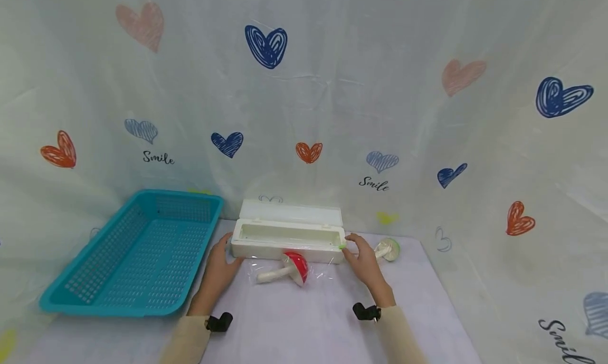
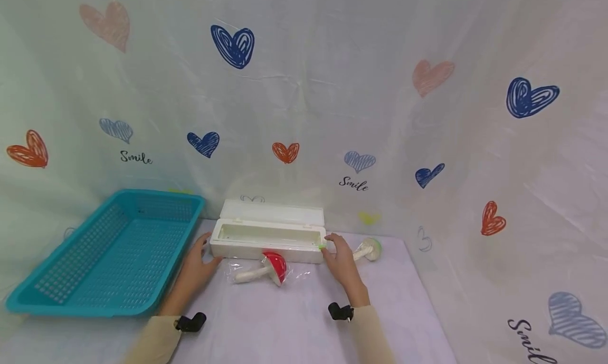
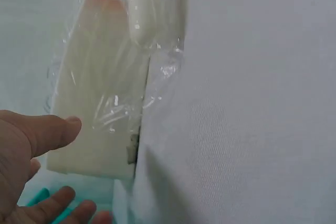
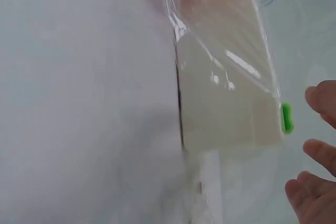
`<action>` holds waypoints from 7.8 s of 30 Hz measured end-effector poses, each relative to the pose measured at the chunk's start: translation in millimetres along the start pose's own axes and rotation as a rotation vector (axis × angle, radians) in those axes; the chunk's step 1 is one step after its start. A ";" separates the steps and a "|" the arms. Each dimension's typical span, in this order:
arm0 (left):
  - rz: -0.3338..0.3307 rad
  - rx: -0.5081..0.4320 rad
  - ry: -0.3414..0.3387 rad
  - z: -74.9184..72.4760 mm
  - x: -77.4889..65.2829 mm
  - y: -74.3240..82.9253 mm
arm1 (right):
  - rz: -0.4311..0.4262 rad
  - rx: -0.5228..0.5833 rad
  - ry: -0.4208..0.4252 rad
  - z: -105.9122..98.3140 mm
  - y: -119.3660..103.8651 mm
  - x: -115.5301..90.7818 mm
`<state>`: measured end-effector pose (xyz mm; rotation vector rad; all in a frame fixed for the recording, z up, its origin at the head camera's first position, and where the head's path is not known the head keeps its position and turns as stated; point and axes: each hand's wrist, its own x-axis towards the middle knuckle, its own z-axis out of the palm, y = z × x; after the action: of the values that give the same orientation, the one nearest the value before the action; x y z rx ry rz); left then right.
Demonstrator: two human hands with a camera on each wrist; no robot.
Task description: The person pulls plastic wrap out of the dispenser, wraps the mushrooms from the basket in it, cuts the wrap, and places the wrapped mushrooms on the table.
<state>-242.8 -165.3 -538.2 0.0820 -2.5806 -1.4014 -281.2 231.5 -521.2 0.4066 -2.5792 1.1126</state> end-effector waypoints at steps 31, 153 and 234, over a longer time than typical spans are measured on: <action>0.190 -0.007 -0.315 35.8 -60.6 12.6 | 0.002 0.291 -0.087 93.1 -66.7 -68.9; -0.018 0.029 -0.261 18.0 -59.1 13.5 | 0.027 0.349 -0.082 93.9 -61.2 -59.6; 0.305 0.038 -0.410 154.5 -66.9 90.4 | 0.542 0.275 0.498 3.1 7.1 -100.0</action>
<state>-204.5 21.3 -554.5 -0.6297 -2.7752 -1.3675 -192.9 247.6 -566.0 -0.4937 -2.1353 1.5153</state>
